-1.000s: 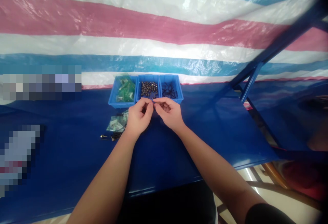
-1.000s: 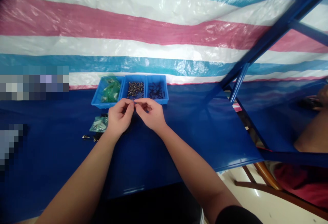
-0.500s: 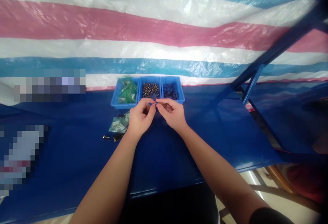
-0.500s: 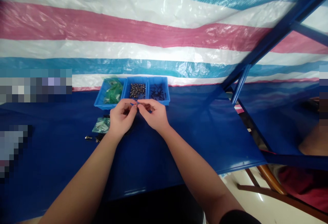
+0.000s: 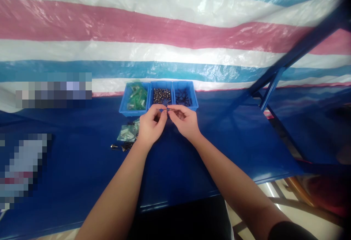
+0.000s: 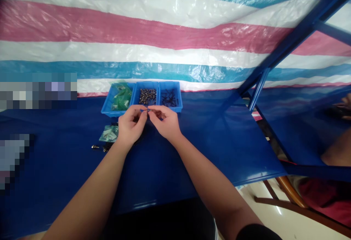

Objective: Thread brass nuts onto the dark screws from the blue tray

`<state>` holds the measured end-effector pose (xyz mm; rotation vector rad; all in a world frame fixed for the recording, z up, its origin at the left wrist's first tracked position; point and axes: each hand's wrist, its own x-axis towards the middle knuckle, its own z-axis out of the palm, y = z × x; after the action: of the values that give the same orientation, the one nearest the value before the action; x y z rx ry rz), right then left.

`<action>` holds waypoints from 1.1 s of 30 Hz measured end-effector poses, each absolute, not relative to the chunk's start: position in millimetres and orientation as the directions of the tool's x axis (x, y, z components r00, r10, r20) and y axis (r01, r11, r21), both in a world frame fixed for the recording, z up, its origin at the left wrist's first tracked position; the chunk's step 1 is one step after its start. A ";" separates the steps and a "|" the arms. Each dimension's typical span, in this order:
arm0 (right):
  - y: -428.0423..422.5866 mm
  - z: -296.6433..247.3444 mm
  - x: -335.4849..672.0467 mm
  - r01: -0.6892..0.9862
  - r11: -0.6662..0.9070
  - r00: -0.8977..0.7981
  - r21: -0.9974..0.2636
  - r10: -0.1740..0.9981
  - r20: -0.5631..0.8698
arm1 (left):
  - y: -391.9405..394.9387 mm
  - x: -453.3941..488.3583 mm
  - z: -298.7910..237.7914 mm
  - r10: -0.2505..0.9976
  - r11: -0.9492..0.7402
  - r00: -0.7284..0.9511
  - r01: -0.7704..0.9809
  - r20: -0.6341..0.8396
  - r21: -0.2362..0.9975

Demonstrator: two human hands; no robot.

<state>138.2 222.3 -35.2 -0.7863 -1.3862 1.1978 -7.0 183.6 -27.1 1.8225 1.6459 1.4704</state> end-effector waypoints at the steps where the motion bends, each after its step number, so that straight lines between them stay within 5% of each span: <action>1: 222.2 -35.3 138.2 -0.169 0.272 -0.188 -0.947 0.935 0.302 | 183.4 -6.9 -26.8 0.861 -0.316 -0.162 0.571 0.481 0.758; 33: 222.7 -32.3 136.1 -0.175 0.125 -0.161 -0.977 0.975 0.153 | 184.2 -6.2 -26.8 0.857 -0.274 -0.150 0.678 0.493 0.682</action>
<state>136.1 222.7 -32.3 -0.8975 -1.2728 1.3012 -6.2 184.2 -26.8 1.9120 1.7638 1.3939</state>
